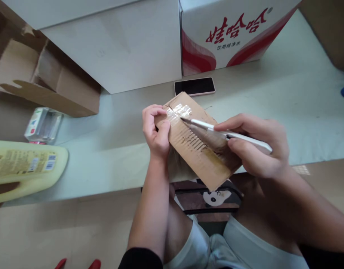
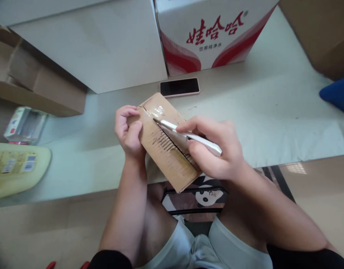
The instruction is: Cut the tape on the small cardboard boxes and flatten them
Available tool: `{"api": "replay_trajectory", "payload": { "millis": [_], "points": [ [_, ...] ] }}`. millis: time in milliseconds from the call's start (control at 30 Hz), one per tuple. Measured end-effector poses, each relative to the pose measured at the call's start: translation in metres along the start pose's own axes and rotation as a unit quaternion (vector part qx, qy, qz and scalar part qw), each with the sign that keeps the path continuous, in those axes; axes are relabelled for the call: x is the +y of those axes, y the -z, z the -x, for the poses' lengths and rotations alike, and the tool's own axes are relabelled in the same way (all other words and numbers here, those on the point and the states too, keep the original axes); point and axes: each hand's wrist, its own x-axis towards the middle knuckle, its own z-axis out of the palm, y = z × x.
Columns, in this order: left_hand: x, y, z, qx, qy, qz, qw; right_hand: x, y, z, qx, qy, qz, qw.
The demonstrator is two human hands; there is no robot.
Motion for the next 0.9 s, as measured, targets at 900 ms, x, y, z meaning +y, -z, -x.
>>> {"api": "replay_trajectory", "payload": {
  "millis": [900],
  "points": [
    [0.000, 0.010, -0.004, 0.003, 0.092, 0.013, 0.996, 0.000, 0.004, 0.011, 0.029, 0.064, -0.055, 0.996]
  ]
}}
